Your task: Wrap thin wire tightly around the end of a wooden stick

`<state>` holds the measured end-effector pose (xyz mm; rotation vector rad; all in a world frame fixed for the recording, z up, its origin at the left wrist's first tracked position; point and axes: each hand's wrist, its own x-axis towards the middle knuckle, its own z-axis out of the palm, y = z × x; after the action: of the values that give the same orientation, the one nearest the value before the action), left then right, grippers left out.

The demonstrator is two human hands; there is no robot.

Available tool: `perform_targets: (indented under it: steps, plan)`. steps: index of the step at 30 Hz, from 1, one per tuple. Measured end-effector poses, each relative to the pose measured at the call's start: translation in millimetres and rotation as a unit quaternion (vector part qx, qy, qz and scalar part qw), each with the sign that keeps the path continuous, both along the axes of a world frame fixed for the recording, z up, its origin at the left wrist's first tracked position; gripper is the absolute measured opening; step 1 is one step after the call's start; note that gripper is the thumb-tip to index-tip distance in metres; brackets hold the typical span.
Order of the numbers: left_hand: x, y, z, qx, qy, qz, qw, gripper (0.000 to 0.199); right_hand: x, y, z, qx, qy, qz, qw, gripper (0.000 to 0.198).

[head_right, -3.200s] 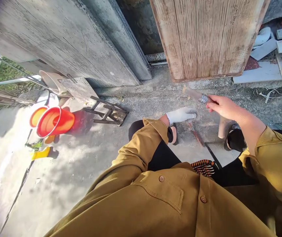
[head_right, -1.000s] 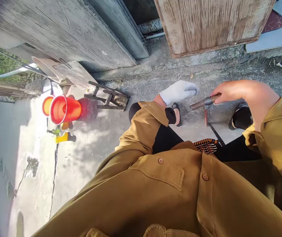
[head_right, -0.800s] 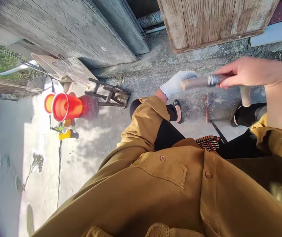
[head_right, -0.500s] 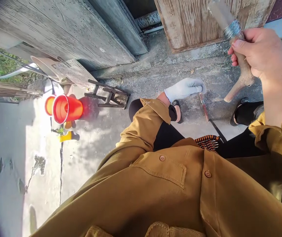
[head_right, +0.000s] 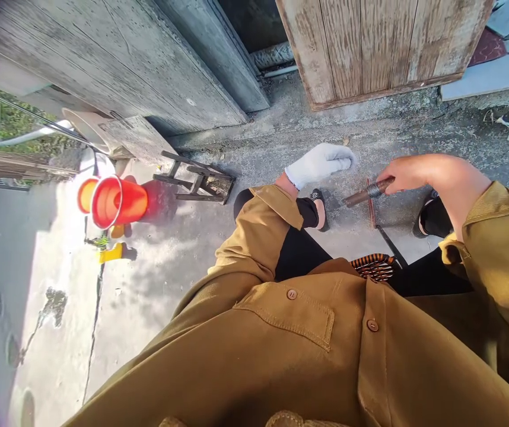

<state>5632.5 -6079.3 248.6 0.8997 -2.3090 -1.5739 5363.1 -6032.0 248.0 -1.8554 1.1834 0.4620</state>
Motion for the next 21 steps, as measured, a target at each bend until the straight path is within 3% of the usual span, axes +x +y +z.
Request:
perform_targets:
  steps: [3,5,7,10,12,14,16,18,21]
  plan:
    - [0.8,-8.2,-2.9,-0.006,-0.005,0.026,1.0,0.018,-1.8,3.3,10.1,0.123,-0.095,0.023,0.988,0.049]
    - [-2.1,-10.3,-5.4,-0.004,-0.016,0.046,0.999,0.018,-5.0,4.8,21.6,0.122,-0.173,-0.037,0.977,0.058]
    - [-7.0,-8.0,-7.5,0.009,-0.025,0.059,0.998,0.017,-9.4,6.1,32.5,0.066,-0.245,-0.15,0.956,0.056]
    - [-15.6,2.2,-9.2,0.039,-0.017,0.049,0.998,0.017,-13.5,6.4,42.4,-0.037,-0.299,-0.321,0.898,0.036]
    - [-20.8,9.7,-9.5,0.054,-0.003,0.022,0.998,0.018,-12.3,4.4,44.3,-0.089,-0.28,-0.398,0.869,0.02]
    - [-24.4,14.6,-9.2,0.059,0.01,-0.015,0.998,0.02,-8.4,0.6,43.1,-0.145,-0.2,-0.435,0.866,0.012]
    - [-25.9,16.4,-8.6,0.049,0.011,-0.057,0.997,0.021,-3.9,-4.0,39.2,-0.199,-0.07,-0.419,0.883,0.014]
    - [-25.3,15.8,-7.7,0.029,-0.002,-0.085,0.996,0.023,-0.6,-7.7,32.6,-0.226,0.048,-0.341,0.911,0.022]
    - [-21.0,12.9,-7.7,-0.001,-0.02,-0.092,0.996,0.026,1.5,-8.9,19.8,-0.184,0.107,-0.198,0.957,0.027]
